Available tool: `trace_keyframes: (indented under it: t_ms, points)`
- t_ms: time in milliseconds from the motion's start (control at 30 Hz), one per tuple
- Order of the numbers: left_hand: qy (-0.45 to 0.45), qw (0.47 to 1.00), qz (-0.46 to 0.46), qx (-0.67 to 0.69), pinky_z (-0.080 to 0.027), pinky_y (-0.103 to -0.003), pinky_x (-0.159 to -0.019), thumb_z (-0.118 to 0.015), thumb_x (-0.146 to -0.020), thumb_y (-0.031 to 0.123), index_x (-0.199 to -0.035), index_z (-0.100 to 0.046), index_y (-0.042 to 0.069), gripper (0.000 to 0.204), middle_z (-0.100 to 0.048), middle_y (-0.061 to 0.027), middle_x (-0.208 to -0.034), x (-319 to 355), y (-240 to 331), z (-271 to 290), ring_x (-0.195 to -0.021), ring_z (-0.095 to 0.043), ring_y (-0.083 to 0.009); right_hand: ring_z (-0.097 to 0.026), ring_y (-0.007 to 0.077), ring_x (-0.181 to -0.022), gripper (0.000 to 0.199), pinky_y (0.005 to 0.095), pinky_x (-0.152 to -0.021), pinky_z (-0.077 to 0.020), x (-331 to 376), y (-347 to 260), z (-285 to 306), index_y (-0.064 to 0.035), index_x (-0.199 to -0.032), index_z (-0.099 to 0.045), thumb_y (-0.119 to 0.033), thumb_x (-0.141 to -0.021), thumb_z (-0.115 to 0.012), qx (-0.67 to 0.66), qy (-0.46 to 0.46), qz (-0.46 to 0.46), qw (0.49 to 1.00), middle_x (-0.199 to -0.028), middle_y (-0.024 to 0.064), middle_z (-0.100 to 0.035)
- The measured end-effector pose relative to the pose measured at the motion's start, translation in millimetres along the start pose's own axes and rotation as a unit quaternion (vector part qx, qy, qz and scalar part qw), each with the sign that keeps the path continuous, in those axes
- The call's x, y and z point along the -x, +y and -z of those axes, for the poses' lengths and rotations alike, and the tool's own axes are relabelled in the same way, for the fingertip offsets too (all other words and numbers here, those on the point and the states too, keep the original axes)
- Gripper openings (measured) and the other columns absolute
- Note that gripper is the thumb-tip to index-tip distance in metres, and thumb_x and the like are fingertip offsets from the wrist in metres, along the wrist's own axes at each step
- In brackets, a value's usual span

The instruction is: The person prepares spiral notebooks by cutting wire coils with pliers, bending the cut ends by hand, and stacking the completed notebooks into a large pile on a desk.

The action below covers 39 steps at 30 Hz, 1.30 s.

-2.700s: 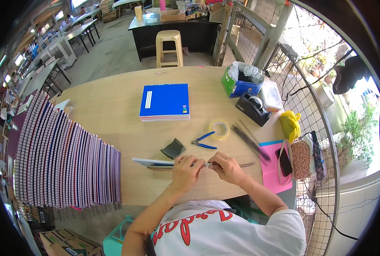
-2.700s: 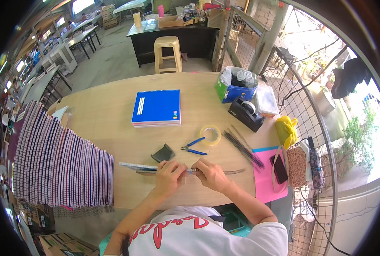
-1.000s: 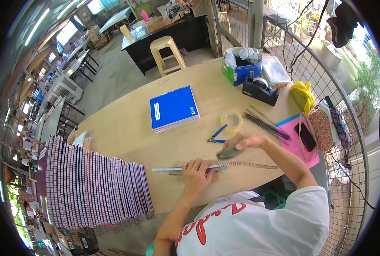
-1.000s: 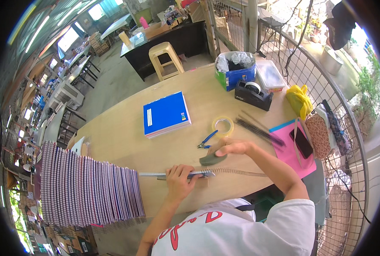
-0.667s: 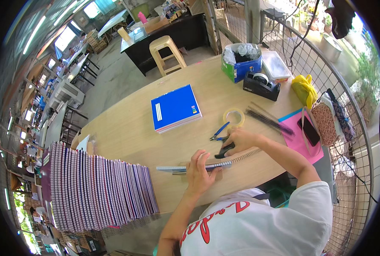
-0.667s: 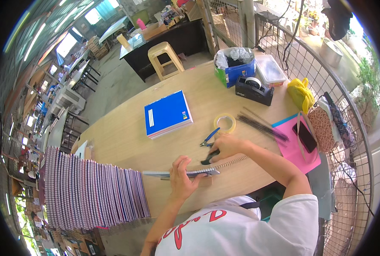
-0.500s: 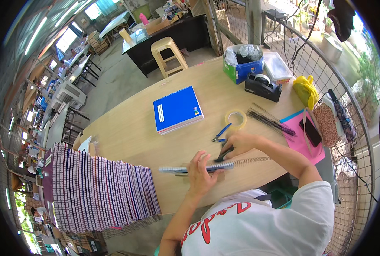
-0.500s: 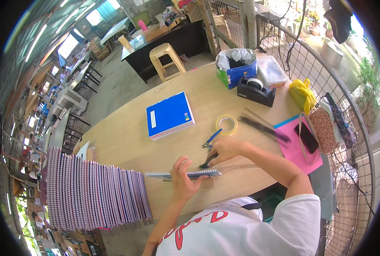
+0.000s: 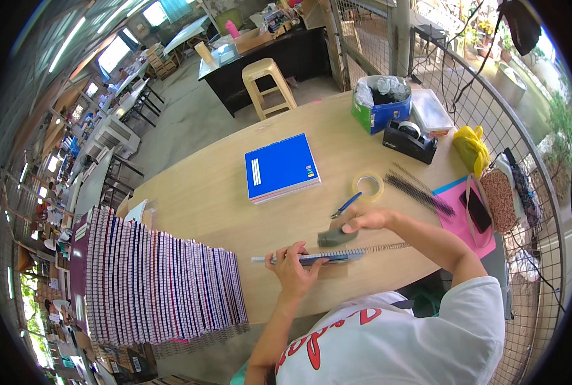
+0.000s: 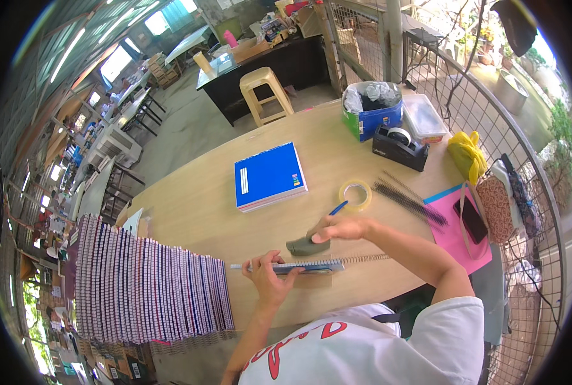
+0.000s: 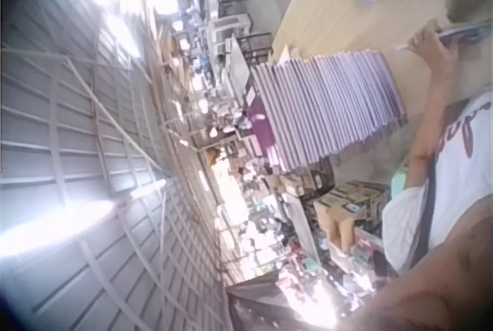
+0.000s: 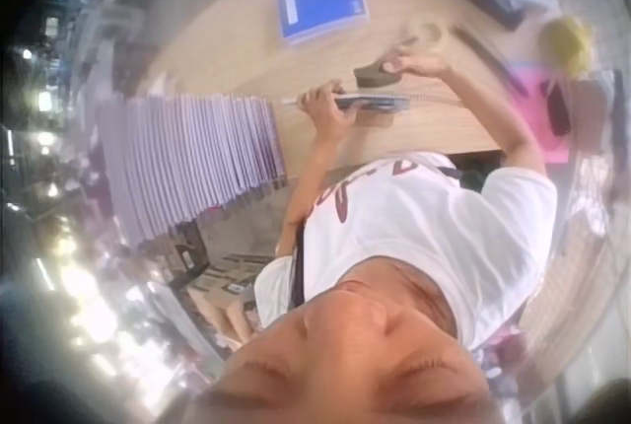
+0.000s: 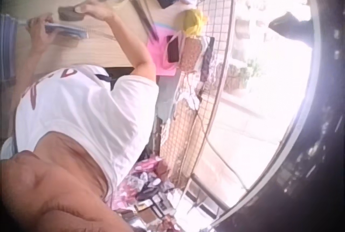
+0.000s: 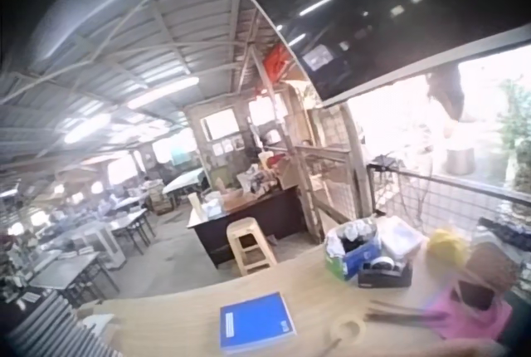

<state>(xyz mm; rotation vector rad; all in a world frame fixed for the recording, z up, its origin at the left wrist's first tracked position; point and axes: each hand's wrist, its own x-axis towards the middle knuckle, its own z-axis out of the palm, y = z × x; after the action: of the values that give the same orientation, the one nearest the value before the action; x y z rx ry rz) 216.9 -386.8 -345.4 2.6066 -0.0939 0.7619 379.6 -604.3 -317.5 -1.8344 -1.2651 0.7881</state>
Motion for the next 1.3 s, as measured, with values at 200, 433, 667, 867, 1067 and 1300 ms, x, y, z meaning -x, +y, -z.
trace_keyframes:
  t_ms: [200, 433, 667, 867, 1067, 1300]
  points:
    - [0.128, 0.991, 0.037, -0.014, -0.026, -0.052, -0.102, -0.09, -0.061, 0.053, -0.111, -0.057, 0.012, 0.073, -0.047, -0.0127, -0.125, 1, -20, 11, -0.115, -0.043, -0.0303, -0.064, 0.0315, -0.099, 0.05, 0.04, -0.087, -0.049, -7, 7, 8, -0.0075, -0.115, -0.074, -0.048, -0.087, -0.066, -0.239, -0.009, 0.012, 0.971, -0.107, 0.0223, -0.068]
    - [0.108, 0.976, 0.119, 0.148, -0.039, -0.046, -0.095, -0.091, -0.059, 0.053, -0.094, -0.053, 0.007, 0.07, -0.033, -0.015, -0.117, 9, -44, 4, -0.111, -0.037, -0.0333, -0.061, 0.029, -0.105, 0.05, 0.0393, -0.092, -0.0476, -26, -5, -6, -0.0084, -0.118, -0.073, -0.048, -0.088, -0.066, -0.216, -0.061, 0.055, 0.973, -0.112, 0.02, -0.067]
    - [0.106, 0.978, 0.103, 0.15, -0.037, -0.048, -0.094, -0.093, -0.06, 0.046, -0.094, -0.05, 0.007, 0.067, -0.035, -0.0151, -0.114, 7, -45, 7, -0.111, -0.038, -0.0328, -0.062, 0.0271, -0.098, 0.051, 0.039, -0.086, -0.0493, -43, 0, -6, -0.0037, -0.118, -0.072, -0.046, -0.09, -0.065, -0.095, -0.024, 0.029, 0.995, -0.093, 0.0174, -0.071]
    - [0.099, 0.978, 0.101, 0.154, -0.037, -0.047, -0.093, -0.094, -0.059, 0.045, -0.096, -0.049, 0.007, 0.069, -0.036, -0.0153, -0.114, 7, -46, 7, -0.11, -0.038, -0.0328, -0.061, 0.0256, -0.096, 0.056, 0.0381, -0.09, -0.0459, -58, -17, -9, -0.0009, -0.119, -0.071, -0.048, -0.088, -0.066, -0.003, -0.05, 0.082, 0.995, -0.095, 0.0141, -0.07]
    - [0.086, 0.984, 0.094, 0.128, -0.039, -0.046, -0.091, -0.093, -0.059, 0.048, -0.101, -0.048, 0.005, 0.075, -0.036, -0.0168, -0.113, 9, -50, 8, -0.111, -0.037, -0.0334, -0.061, 0.0277, -0.095, 0.052, 0.0382, -0.086, -0.0474, -71, -9, -10, -0.0057, -0.116, -0.074, -0.048, -0.088, -0.065, -0.038, -0.021, 0.05, 0.998, -0.097, 0.0175, -0.07]
    - [0.108, 0.981, 0.069, 0.148, -0.039, -0.046, -0.09, -0.092, -0.06, 0.05, -0.109, -0.044, 0.003, 0.083, -0.038, -0.0161, -0.109, 6, -49, 9, -0.107, -0.04, -0.0336, -0.059, 0.0266, -0.095, 0.055, 0.0375, -0.087, -0.047, -86, -14, -16, -0.0028, -0.123, -0.07, -0.047, -0.09, -0.064, 0.005, -0.055, 0.091, 0.994, -0.104, 0.016, -0.068]
